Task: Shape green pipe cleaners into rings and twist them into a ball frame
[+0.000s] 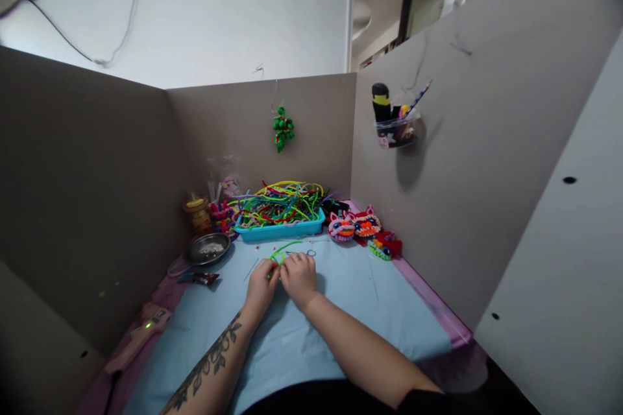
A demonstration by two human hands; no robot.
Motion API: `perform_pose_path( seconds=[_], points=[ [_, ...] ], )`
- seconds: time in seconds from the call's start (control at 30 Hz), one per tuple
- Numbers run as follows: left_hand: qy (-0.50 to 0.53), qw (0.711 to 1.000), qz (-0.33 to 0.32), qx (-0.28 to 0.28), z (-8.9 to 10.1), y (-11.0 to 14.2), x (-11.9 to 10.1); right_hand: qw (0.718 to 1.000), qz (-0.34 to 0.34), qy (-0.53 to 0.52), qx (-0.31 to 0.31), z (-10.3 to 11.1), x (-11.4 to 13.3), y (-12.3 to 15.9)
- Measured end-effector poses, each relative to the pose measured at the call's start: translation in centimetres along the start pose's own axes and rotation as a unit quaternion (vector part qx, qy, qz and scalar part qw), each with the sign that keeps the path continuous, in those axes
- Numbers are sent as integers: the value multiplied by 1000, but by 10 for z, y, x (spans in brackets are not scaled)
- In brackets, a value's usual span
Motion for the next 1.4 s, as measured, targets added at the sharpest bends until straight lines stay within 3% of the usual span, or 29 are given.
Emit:
perform_pose_path(
  seconds=[0.5,0.8,0.9,1.03,1.13,1.23,1.4],
  points=[
    [-32,999,-7,-6,2,-1,5,995,14,-93,-24,4,-7,-3],
    [-134,989,-56,20,-3,0,1,985,22,-171,23,-9,-8,1],
    [-175,982,-73,19,-3,0,1,974,-1,-220,54,-15,-10,2],
    [-225,970,-88,37,-3,0,-4,939,-41,-322,115,-25,-12,3],
    [-250,962,-98,42,-3,0,-10,922,-76,-358,126,-29,-17,4],
    [-267,958,-100,23,0,1,-15,935,-65,-330,114,-27,-19,4],
    [-285,953,-96,28,-1,1,-17,969,10,-225,100,-21,-11,5]
  ],
)
Point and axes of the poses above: each hand's wrist, its own y-axis away from the middle knuckle, its own z-axis out of the back of the hand, x = y × z, the point moved 7 cm from there along -y, towards the middle knuckle, and after that the axes turned 2 degrees about -x, right-handed, at the moved point
